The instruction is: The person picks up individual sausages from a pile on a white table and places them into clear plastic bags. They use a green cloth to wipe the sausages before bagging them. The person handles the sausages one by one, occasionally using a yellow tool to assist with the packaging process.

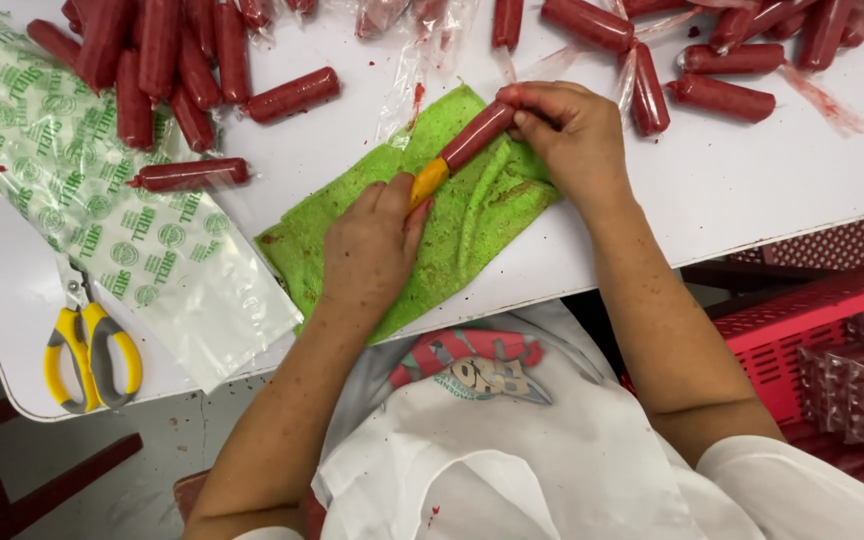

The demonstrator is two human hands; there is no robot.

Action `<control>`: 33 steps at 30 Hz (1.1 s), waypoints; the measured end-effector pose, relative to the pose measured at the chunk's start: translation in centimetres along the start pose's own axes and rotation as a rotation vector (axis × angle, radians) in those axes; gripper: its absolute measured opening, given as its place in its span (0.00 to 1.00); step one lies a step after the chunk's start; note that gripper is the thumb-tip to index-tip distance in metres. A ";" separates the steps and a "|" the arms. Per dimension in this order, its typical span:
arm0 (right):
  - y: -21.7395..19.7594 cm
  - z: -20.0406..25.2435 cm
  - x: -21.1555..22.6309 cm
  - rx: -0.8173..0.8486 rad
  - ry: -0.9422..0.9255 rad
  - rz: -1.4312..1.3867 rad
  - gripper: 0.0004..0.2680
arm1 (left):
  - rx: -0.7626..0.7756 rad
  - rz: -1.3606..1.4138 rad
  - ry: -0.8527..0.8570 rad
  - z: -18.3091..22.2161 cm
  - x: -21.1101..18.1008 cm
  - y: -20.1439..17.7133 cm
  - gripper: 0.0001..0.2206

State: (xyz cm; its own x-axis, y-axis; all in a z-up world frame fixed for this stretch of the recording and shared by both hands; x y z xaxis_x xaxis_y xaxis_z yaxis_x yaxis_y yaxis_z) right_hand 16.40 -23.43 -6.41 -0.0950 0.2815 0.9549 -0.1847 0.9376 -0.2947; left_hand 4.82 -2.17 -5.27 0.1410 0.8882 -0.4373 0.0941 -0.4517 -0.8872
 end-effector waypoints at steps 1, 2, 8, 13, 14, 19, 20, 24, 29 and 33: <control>-0.1 0.1 0.2 0.012 -0.004 0.008 0.10 | 0.099 0.023 -0.086 0.0 0.0 -0.6 0.13; -0.4 -0.1 0.5 0.015 -0.017 0.019 0.10 | 0.192 0.048 -0.159 -0.5 0.0 -1.1 0.14; -0.1 1.1 7.7 0.402 -0.370 0.017 0.06 | -0.163 -0.027 0.092 -0.2 0.8 -10.2 0.50; 2.1 0.8 10.7 0.714 -0.633 0.038 0.09 | -0.036 0.252 0.478 -3.9 -2.8 -8.8 0.26; 2.3 0.8 10.5 0.748 -0.660 0.089 0.08 | -0.009 0.248 0.543 -4.0 -2.7 -7.7 0.24; 4.3 2.0 6.6 0.649 -0.425 -0.166 0.06 | -0.306 0.248 0.371 -0.4 -1.3 -2.5 0.19; 5.1 2.1 4.3 0.573 -0.308 -0.351 0.06 | -0.386 0.233 0.269 0.7 -1.3 -2.0 0.19; 8.8 4.5 2.5 0.120 -0.112 -0.474 0.07 | -0.377 0.717 -0.021 2.4 -1.9 -0.7 0.36; 9.2 4.6 2.1 0.002 -0.228 -0.375 0.16 | -0.571 0.790 0.124 -1.9 0.0 -1.7 0.04; 7.8 3.6 2.1 0.068 -0.501 0.042 0.11 | -0.285 0.972 0.245 -3.4 0.2 -3.9 0.04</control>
State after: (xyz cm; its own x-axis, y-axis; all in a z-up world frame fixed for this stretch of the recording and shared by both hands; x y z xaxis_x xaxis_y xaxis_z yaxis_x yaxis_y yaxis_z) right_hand 11.22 -16.23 -6.88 -0.5582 0.1699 0.8121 -0.2329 0.9074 -0.3499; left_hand 7.80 -0.47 -1.38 0.4738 0.1035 -0.8745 0.0572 -0.9946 -0.0867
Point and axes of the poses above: each hand's wrist, its own z-axis away from the middle knuckle, its own y-axis out of the palm, x = y × z, the point moved 3 cm from there along -z, towards the middle knuckle, and after that the axes turned 1 degree about z, right-handed, at the moved point
